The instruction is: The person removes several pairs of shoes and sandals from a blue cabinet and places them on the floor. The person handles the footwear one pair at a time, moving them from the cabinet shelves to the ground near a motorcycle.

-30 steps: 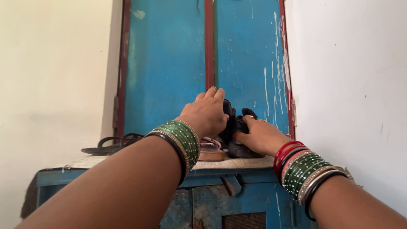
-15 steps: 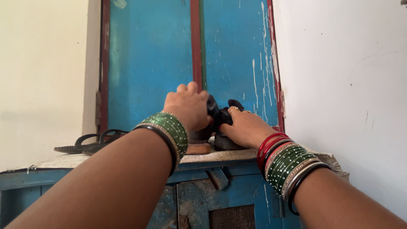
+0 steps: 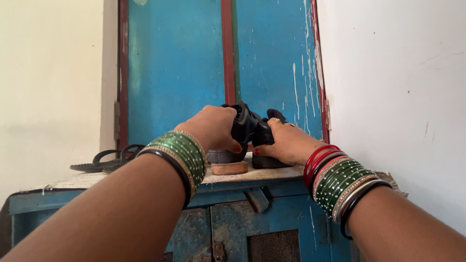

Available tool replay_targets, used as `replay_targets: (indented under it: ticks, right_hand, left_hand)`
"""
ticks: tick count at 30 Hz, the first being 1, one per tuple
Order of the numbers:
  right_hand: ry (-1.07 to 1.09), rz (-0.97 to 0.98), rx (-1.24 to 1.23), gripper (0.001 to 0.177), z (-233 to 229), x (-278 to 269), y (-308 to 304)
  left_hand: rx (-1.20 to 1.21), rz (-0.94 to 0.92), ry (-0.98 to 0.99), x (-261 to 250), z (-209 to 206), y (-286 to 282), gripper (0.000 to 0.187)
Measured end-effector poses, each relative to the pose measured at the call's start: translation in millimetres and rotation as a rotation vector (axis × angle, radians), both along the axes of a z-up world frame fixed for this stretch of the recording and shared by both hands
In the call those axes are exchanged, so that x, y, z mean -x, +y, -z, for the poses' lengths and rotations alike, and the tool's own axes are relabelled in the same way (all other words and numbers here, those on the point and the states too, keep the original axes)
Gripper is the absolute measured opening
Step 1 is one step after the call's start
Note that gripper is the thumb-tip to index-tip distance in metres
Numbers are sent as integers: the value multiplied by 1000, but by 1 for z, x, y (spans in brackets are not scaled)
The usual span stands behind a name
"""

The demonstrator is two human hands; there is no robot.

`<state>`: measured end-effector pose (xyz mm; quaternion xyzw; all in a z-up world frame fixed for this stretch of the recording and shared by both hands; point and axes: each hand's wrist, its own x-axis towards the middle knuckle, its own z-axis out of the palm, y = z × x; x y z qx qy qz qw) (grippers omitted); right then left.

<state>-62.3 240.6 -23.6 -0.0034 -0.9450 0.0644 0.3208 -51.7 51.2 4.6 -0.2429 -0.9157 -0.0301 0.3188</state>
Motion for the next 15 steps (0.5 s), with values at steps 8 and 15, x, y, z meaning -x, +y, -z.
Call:
replay_targets:
  ticks: [8, 15]
  right_hand:
    - [244, -55, 9, 78, 17, -11, -4]
    - [477, -131, -57, 62, 33, -12, -4]
  left_hand:
    - [-53, 36, 178, -5, 18, 2, 54]
    - [-116, 184, 397, 2, 42, -1, 39]
